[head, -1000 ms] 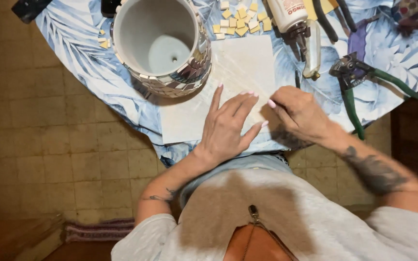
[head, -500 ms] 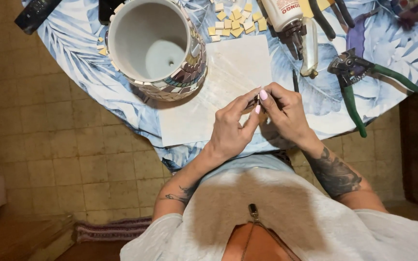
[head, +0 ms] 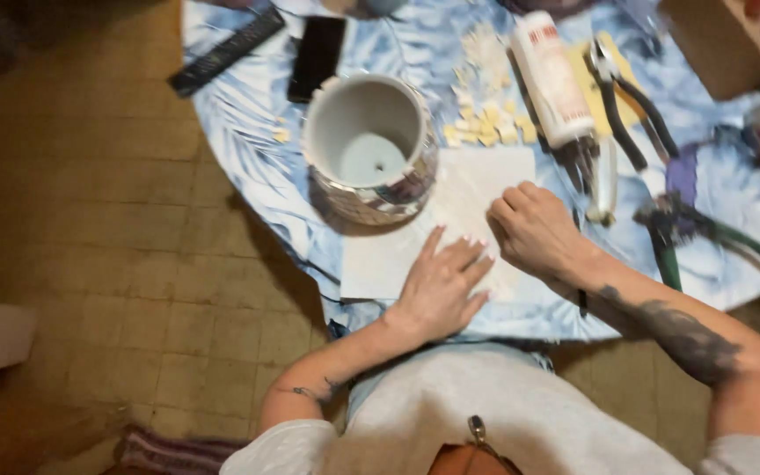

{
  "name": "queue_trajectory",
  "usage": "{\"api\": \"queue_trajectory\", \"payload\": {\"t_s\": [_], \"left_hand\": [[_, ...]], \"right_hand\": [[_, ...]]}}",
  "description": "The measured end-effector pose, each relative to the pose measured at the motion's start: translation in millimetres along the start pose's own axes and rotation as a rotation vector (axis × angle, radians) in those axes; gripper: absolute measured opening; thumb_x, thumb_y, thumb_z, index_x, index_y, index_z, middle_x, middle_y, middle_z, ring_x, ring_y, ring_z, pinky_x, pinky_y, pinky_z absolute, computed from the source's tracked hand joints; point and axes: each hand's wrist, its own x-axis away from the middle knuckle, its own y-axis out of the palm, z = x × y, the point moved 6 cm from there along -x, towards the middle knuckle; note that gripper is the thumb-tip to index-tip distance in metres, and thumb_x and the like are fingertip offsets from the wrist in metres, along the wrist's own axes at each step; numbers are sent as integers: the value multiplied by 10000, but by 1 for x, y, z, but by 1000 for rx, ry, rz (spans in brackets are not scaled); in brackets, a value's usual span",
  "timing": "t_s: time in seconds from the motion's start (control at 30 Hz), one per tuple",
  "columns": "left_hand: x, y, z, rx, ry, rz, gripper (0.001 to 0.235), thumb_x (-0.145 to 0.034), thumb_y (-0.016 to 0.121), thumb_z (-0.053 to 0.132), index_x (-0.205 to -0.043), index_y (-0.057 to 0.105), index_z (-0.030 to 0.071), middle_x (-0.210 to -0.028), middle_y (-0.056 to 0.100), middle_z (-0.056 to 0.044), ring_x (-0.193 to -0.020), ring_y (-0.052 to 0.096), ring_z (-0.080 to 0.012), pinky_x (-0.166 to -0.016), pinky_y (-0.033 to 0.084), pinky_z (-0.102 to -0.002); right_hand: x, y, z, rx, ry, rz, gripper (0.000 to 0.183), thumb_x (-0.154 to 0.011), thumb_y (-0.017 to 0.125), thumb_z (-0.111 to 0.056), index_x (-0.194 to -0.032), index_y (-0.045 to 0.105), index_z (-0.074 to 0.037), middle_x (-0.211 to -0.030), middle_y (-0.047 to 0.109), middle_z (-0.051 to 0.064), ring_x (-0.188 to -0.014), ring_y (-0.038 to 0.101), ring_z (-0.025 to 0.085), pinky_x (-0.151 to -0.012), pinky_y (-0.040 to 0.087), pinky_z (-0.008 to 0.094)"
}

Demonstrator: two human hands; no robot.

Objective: Applying small mosaic tiles to a ceramic pot using adhesive.

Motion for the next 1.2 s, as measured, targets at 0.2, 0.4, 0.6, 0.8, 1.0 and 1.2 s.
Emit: {"api": "queue_trajectory", "payload": {"t_s": [0.2,0.4,0.6,0.8,1.0,1.2], "left_hand": [[2,3,-1,15,-17,36,420,-712,563,351,-1010,597,57,-1024,590,-158,-1001,550,-305,-993,206,-541],[3,5,-2,10,-12,49,459,-723,546,403,-1013,589,49,-1023,584,-165,-995,550,-317,-997,217,-534],[3,6,-1,0,-1,28,479,-668,602,391,-1013,593,59,-1023,585,-162,-987,551,-319,-996,227,-530],[1,10,-4,24,-19,-6,486,-675,607,380,-1044,573,65,-1051,563,-142,-1016,526,-307,-988,202,-535],[-1,3,-2,72,-31,13,429,-701,591,324,-1018,591,36,-1017,577,-172,-983,546,-322,-988,196,-538],[-26,-17,-1,247,-154,211,339,-768,511,132,-1083,541,12,-1011,595,-149,-942,588,-273,-980,272,-494]], "right_hand": [[-50,45,15,9,-58,19,174,-763,428,-199,-634,495,-102,-575,430,62,-557,464,247,-487,379,325],[23,-19,-8,-24,-15,-121,123,-693,455,-167,-586,447,-108,-535,404,77,-531,470,282,-447,387,346],[12,4,1,11,31,-78,113,-700,484,-165,-609,454,-105,-561,389,75,-556,463,279,-475,381,364],[-37,37,16,49,34,-45,128,-726,468,-171,-609,457,-121,-576,398,28,-563,450,219,-497,378,317],[45,-21,-3,15,48,-186,132,-715,481,-161,-598,435,-122,-553,393,54,-539,456,243,-467,378,325],[49,-36,8,-592,453,-4,193,-881,421,-141,-715,496,-76,-573,408,44,-543,468,272,-469,390,297]]}}
